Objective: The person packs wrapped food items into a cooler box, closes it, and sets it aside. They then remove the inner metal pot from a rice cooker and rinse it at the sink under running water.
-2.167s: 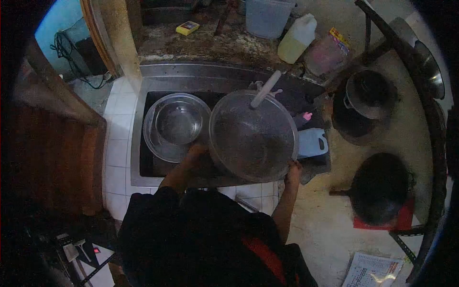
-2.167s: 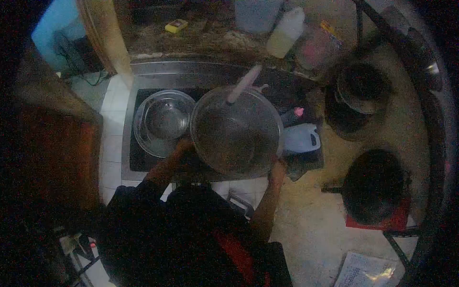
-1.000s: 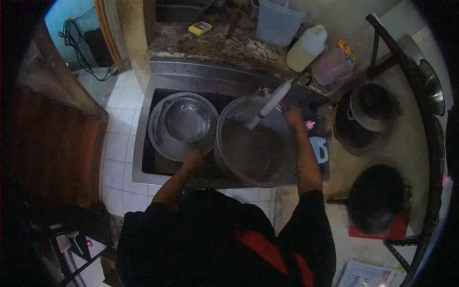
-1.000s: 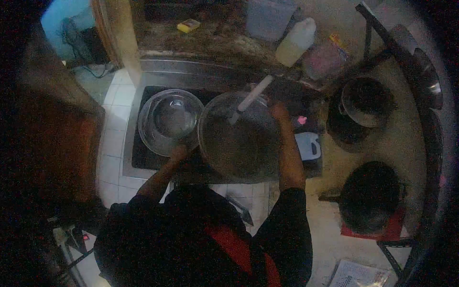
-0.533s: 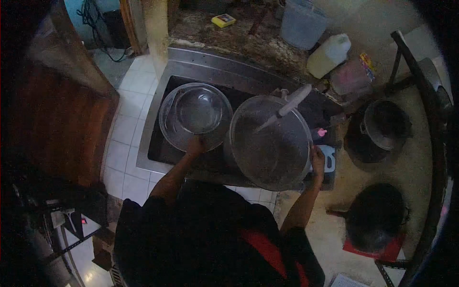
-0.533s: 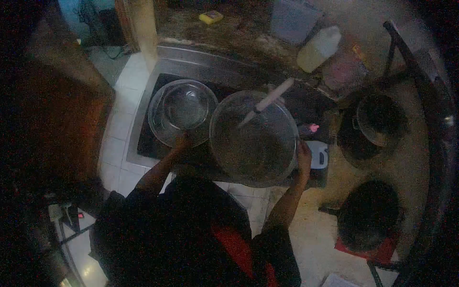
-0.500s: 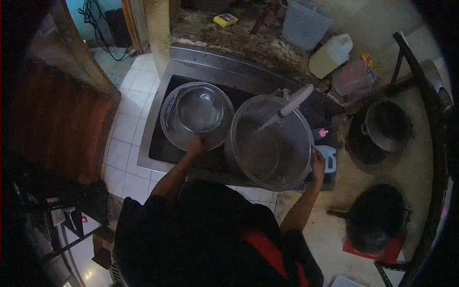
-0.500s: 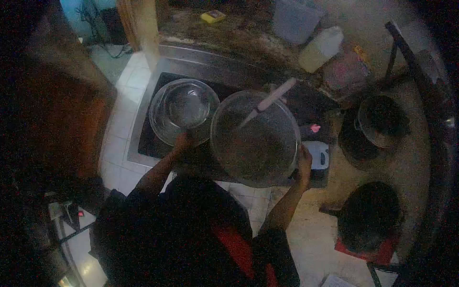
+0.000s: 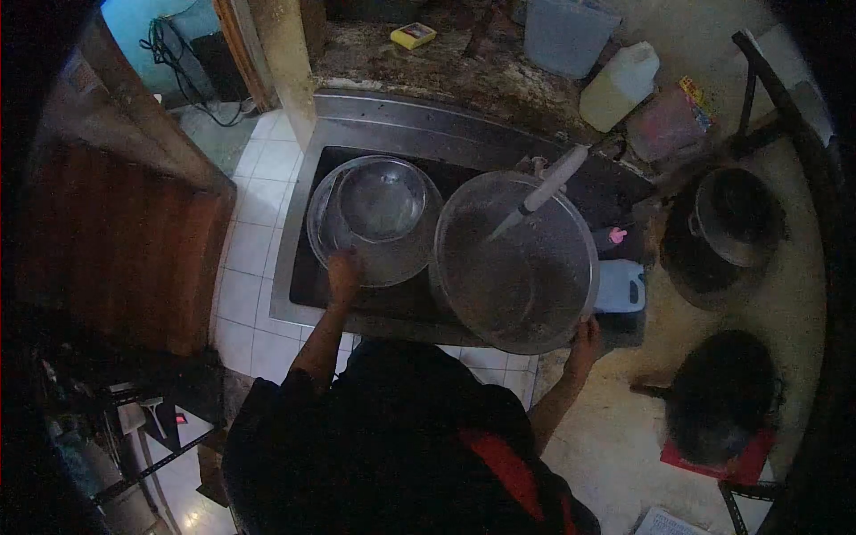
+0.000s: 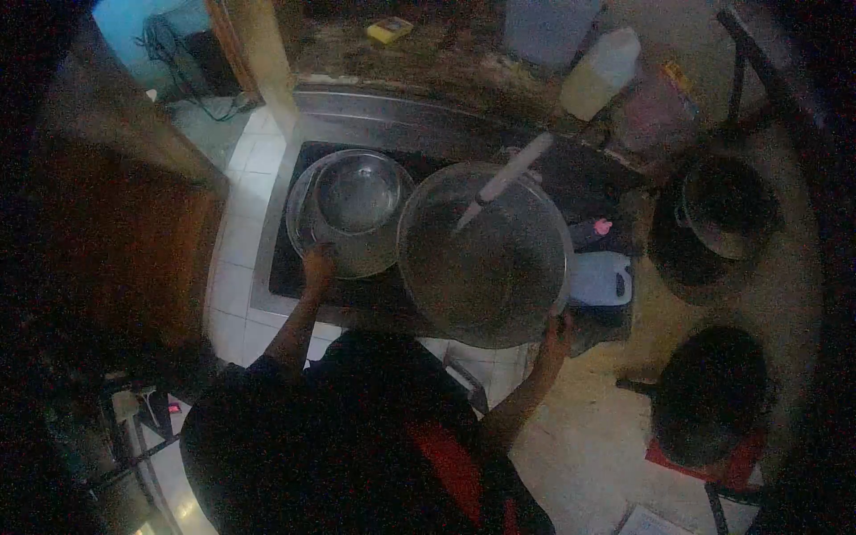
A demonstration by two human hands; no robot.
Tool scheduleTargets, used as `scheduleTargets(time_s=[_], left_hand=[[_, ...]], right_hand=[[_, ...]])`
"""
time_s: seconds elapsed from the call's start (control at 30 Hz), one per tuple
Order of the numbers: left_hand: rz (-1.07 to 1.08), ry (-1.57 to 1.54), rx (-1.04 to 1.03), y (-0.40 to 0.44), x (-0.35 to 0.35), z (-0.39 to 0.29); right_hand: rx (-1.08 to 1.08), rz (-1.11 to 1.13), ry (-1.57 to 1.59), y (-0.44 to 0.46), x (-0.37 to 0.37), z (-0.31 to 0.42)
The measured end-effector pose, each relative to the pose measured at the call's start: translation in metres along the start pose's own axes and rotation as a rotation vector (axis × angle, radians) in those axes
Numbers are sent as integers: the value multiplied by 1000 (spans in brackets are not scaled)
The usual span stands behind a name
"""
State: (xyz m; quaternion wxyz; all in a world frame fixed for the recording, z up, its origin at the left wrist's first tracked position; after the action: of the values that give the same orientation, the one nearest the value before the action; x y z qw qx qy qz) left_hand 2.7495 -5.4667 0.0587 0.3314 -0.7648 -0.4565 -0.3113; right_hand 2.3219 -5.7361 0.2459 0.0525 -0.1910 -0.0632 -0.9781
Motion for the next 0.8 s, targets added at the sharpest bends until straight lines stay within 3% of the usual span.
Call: scheduleTargets(time_s=[0.13,0.2,0.27,0.4,0.57,0.63,0.7,0.77,0.8], left_hand=[[-328,-39,2,4,7,19],[-338,-45,-24,12,-1,30],[-339,-50,-31,11,-1,29],[-347,-131,-83,5,8,28],[-413,-165,-13,9,26,-1],[-483,-242,111,10,32,-16],[-501,-138,96,24,21,0],[-490,-72,58,45,5,32],[-466,-58,21,58,-2,51]], right_hand=[[111,-94,65,20,10,-56],[278,-73,-100,8,-4,-17],[273,-123,-94,6,-13,3],[475,-180,-168,7,-15,4],[503,-112,-329,-9,-25,55],[601,-116,-272,-19,-37,74],[768,-183,-98,-50,-60,119],[829,-15,204,-78,-77,133],[872,252,105,-91,-82,147]])
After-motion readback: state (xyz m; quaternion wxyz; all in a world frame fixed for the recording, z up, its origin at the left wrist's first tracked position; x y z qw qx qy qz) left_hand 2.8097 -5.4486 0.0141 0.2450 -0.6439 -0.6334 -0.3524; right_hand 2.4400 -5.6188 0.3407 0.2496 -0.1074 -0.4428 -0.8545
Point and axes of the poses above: each hand's wrist, its own y-axis towards the middle knuckle, its own x-axis out of the back of the hand, z = x × y, the point moved 1 cm from there along y, towards the middle knuckle, and after that the axes turned 11 degrees about x, right-handed, at the moved point
